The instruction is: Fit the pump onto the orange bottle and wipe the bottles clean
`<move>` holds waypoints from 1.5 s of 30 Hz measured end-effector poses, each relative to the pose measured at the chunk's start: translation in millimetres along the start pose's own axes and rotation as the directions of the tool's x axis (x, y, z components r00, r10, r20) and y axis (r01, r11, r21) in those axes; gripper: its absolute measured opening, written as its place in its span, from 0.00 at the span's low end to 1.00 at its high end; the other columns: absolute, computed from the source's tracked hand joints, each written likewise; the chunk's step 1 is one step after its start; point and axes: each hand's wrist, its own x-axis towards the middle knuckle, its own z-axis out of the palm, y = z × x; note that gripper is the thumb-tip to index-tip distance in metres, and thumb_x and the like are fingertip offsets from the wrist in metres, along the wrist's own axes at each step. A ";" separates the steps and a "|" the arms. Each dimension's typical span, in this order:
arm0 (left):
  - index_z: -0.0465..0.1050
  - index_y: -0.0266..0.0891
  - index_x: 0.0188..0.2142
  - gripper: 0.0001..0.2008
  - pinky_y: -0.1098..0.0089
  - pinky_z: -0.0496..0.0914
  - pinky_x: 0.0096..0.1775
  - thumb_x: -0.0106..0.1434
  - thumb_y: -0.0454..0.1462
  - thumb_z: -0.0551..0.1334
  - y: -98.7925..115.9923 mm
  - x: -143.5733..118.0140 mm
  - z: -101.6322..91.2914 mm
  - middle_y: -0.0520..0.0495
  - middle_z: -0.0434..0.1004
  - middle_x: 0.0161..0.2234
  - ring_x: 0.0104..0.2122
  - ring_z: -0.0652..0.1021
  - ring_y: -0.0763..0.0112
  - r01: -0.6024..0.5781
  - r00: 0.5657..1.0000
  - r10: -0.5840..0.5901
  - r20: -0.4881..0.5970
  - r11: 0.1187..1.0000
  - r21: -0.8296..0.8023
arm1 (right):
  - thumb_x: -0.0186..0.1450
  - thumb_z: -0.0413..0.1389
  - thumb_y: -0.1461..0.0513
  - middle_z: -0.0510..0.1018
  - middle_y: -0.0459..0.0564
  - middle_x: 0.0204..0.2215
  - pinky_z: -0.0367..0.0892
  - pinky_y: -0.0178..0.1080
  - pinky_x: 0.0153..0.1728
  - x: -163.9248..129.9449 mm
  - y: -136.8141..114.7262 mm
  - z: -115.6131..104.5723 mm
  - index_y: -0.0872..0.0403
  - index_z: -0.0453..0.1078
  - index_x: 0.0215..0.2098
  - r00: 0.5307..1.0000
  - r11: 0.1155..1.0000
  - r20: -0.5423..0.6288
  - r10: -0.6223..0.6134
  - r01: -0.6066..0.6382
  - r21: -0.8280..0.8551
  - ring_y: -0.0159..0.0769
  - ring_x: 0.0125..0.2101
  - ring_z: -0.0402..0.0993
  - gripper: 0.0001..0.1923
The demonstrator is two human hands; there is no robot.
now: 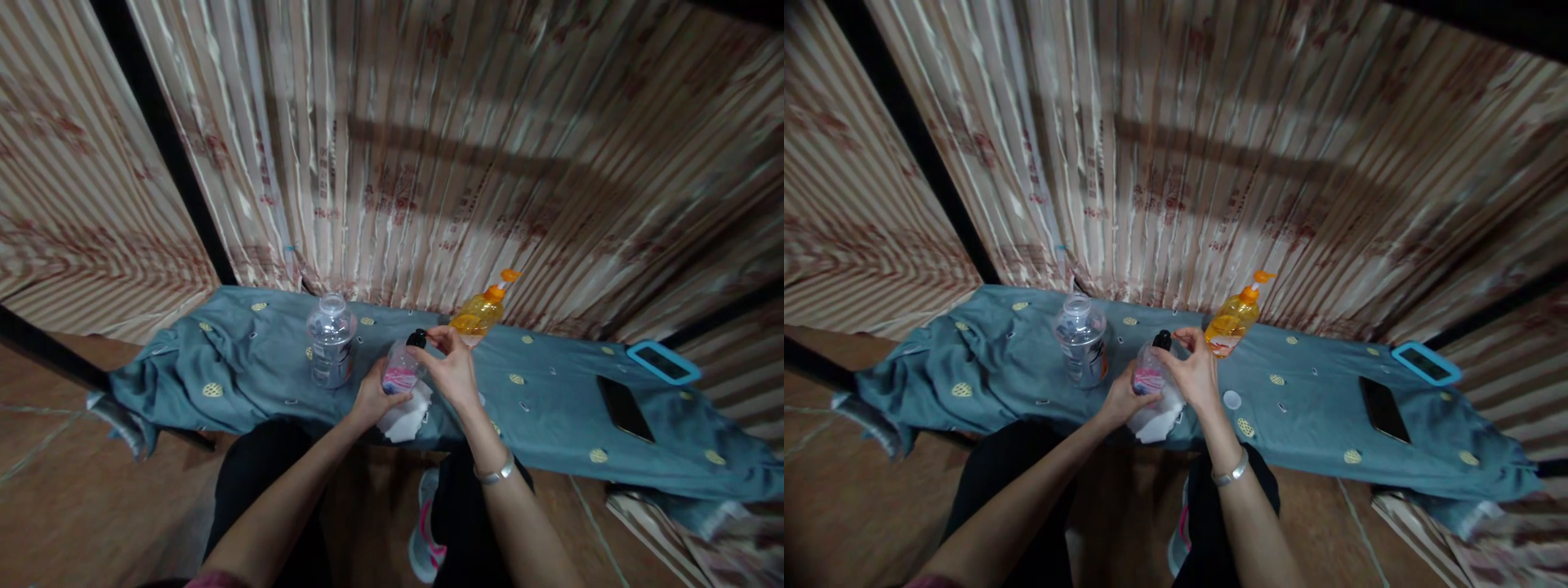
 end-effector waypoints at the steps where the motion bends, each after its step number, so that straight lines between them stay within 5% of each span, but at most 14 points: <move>1: 0.66 0.39 0.47 0.30 0.65 0.71 0.44 0.45 0.39 0.74 -1.3 0.3 0.0 0.48 0.77 0.41 0.41 0.78 0.62 0.001 1.000 -0.001 0.000 1.000 0.003 | 0.51 0.68 0.50 0.76 0.47 0.35 0.68 0.46 0.48 3.1 -2.5 1.8 0.50 0.69 0.36 1.000 1.000 -0.003 -0.003 0.003 -0.008 0.41 0.40 0.73 0.21; 11: 0.68 0.38 0.45 0.28 0.64 0.73 0.40 0.46 0.42 0.74 -9.3 4.2 -0.5 0.49 0.79 0.36 0.36 0.79 0.62 0.001 1.000 -0.001 -0.001 0.999 0.045 | 0.62 0.57 0.50 0.76 0.48 0.35 0.65 0.45 0.46 3.2 -15.0 9.9 0.49 0.67 0.39 0.986 0.989 0.161 -0.046 0.067 -0.130 0.42 0.40 0.73 0.14; 18: 0.68 0.37 0.46 0.30 0.64 0.73 0.41 0.46 0.44 0.74 -12.0 2.8 1.2 0.48 0.78 0.38 0.37 0.79 0.62 -0.031 1.000 0.031 0.001 0.999 0.031 | 0.67 0.52 0.52 0.76 0.50 0.46 0.63 0.44 0.52 1.9 -9.9 1.0 0.49 0.67 0.48 0.949 0.995 0.306 -0.080 0.093 -0.029 0.38 0.48 0.72 0.15; 21: 0.67 0.38 0.49 0.32 0.62 0.74 0.44 0.47 0.43 0.74 -12.0 -0.2 4.9 0.48 0.78 0.40 0.40 0.79 0.61 -0.053 0.999 0.053 -0.006 0.999 0.010 | 0.62 0.57 0.49 0.72 0.52 0.53 0.61 0.47 0.55 -1.0 -10.0 5.7 0.50 0.66 0.49 0.973 0.997 0.223 -0.065 0.074 -0.036 0.40 0.52 0.69 0.21; 25: 0.67 0.39 0.51 0.32 0.59 0.73 0.46 0.47 0.41 0.74 -12.8 -3.3 7.9 0.47 0.76 0.43 0.43 0.78 0.59 -0.079 0.997 0.079 -0.025 0.997 0.001 | 0.50 0.67 0.48 0.74 0.53 0.50 0.62 0.49 0.54 -1.9 -6.4 10.8 0.50 0.66 0.39 0.999 0.996 0.029 0.021 -0.018 -0.087 0.44 0.48 0.71 0.25; 32: 0.68 0.38 0.49 0.31 0.58 0.73 0.48 0.48 0.40 0.74 -9.5 -4.9 5.7 0.46 0.77 0.42 0.45 0.78 0.57 -0.036 0.999 0.036 -0.016 0.999 0.005 | 0.49 0.68 0.49 0.74 0.54 0.47 0.62 0.51 0.56 0.6 5.3 -10.2 0.51 0.67 0.40 0.998 0.993 0.040 0.050 -0.053 0.102 0.44 0.51 0.70 0.26; 45: 0.67 0.37 0.50 0.31 0.56 0.73 0.48 0.48 0.40 0.74 -10.4 -5.1 7.3 0.44 0.77 0.43 0.44 0.78 0.56 -0.062 0.998 0.063 -0.025 0.997 0.038 | 0.52 0.67 0.51 0.75 0.52 0.48 0.62 0.51 0.56 -0.2 9.5 -12.8 0.50 0.69 0.39 0.998 0.991 0.063 0.026 -0.034 0.126 0.43 0.52 0.70 0.22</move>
